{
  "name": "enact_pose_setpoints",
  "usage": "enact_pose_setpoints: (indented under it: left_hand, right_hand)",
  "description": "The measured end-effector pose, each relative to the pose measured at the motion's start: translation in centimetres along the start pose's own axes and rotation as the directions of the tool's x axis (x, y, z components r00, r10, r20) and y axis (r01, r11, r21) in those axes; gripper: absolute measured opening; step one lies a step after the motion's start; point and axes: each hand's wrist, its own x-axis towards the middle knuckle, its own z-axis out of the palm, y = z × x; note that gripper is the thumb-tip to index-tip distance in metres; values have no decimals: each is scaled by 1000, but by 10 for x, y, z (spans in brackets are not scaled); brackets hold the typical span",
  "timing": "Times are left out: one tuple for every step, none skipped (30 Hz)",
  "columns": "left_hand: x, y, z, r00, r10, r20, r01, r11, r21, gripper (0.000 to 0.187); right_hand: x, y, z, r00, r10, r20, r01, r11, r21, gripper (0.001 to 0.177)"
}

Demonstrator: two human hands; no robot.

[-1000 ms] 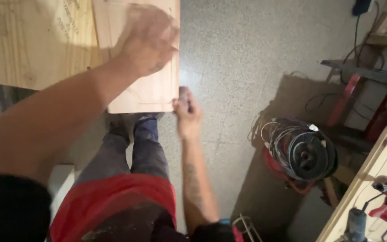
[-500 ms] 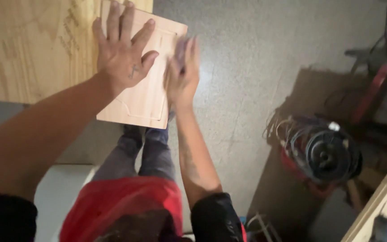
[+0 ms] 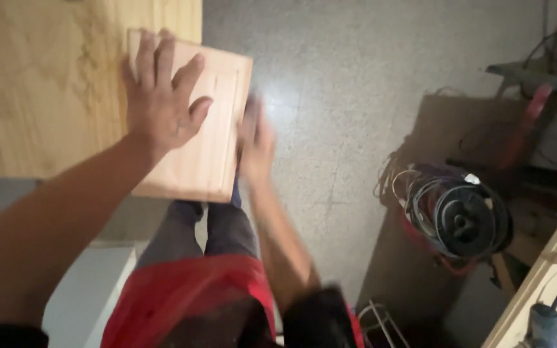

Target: The person sands multiple small wooden panels on a workbench using a sanding block. They hold each panel with one hand and rub the surface with the sanding block in the other, then place the finished panel into a stack.

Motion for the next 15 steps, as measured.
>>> enact_pose_setpoints:
  left_hand:
    - [4,0,0,1000,-2,12,1,999,55,66]
    - [-5,0,-4,999,-39,32,35,992,123,66]
    - [-4,-5,3,998,-63,29,58,989,132,66]
    - [-7,-7,8,994,-67,86,60,995,85,68]
    - [-11,-7,14,987,-70,142,65,997,38,70]
    - [-13,-2,17,988,-47,145,44,999,23,70]
    - [-16,3,18,990,-51,128,54,998,-18,73]
    - [-14,-4,16,993,-85,83,87,996,-23,76]
    - [3,-12,16,994,-90,56,90,996,-3,76]
    - [-1,-8,12,996,-70,58,69,997,13,75]
    - [-5,-3,9,997,-50,61,49,998,28,76]
    - [-9,-2,7,997,-48,66,46,998,30,76]
    - [-11,-2,6,988,-80,131,78,997,27,73]
    - [-4,-2,7,978,-104,179,102,995,21,71]
    - [7,-6,11,981,-94,167,93,996,17,71]
  right_hand:
    - [-43,7,1,996,78,40,-84,975,206,73]
    - [-93,10,-2,980,145,134,-187,900,393,74]
    - [-101,36,4,978,139,158,-191,902,388,74]
    - [-119,61,8,939,272,211,-343,690,638,75]
    - [-138,85,11,877,379,296,-441,387,810,80]
    - [-111,74,13,881,387,272,-423,387,819,80]
    - [-84,62,14,942,260,210,-316,488,814,80]
    - [-41,50,21,979,84,186,-200,569,798,82]
    - [8,51,29,980,51,194,-188,566,803,82]
    - [34,54,28,965,12,262,-246,384,890,67]
    - [61,59,29,948,-33,317,-305,187,934,53]
    - [45,57,24,948,-30,316,-306,182,935,53]
    - [32,54,19,952,1,307,-298,238,924,54]
    - [27,49,12,958,19,285,-277,302,912,56]
    - [38,55,14,962,9,274,-263,307,915,56]
